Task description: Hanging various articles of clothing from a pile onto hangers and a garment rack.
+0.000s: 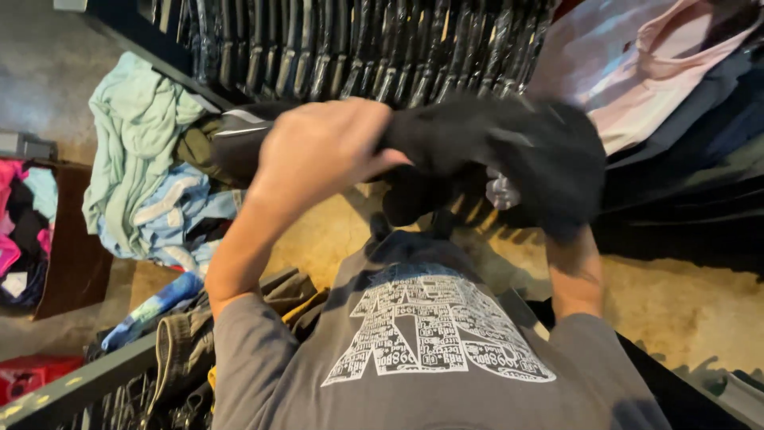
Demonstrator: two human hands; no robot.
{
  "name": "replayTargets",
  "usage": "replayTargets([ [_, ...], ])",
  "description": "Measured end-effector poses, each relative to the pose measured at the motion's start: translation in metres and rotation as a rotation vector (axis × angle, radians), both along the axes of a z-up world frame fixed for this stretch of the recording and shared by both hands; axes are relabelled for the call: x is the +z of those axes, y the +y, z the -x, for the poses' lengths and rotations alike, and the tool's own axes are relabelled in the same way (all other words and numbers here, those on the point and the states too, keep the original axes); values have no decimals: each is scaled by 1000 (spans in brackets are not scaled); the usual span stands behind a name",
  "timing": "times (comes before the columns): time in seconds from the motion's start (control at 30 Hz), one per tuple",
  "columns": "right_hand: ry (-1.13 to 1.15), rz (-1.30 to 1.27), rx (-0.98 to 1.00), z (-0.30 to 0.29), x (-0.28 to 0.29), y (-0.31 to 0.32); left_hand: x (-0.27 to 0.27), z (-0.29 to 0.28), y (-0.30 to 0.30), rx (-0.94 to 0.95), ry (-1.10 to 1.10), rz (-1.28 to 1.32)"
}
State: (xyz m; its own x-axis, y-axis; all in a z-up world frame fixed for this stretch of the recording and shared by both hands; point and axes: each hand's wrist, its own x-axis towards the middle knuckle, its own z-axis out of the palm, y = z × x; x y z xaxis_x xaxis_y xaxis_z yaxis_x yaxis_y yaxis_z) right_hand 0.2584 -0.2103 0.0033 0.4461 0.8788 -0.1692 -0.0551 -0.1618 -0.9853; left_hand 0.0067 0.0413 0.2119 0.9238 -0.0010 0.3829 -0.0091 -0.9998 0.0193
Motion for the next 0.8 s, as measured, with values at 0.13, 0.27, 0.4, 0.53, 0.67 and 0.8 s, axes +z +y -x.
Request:
replayTargets([
  [0.13, 54, -11, 28, -56, -47, -10, -9, 17, 25, 110, -29, -38],
  [0.27, -221, 207, 52, -47, -73, -23, -21, 31, 37, 267, -84, -11],
  [0.4, -977, 372, 43, -21, -28, -38, -35, 34, 51, 292, -67, 47],
  [0.53, -1193, 233, -57, -22, 24, -56, -51, 31, 51, 248, 12, 67],
  [0.67, -1303, 132, -50, -37, 76, -70, -55, 30, 45, 245, 31, 198],
  [0.8, -1547, -12, -236, -43, 116, -58, -63, 22, 29, 216, 129, 329],
])
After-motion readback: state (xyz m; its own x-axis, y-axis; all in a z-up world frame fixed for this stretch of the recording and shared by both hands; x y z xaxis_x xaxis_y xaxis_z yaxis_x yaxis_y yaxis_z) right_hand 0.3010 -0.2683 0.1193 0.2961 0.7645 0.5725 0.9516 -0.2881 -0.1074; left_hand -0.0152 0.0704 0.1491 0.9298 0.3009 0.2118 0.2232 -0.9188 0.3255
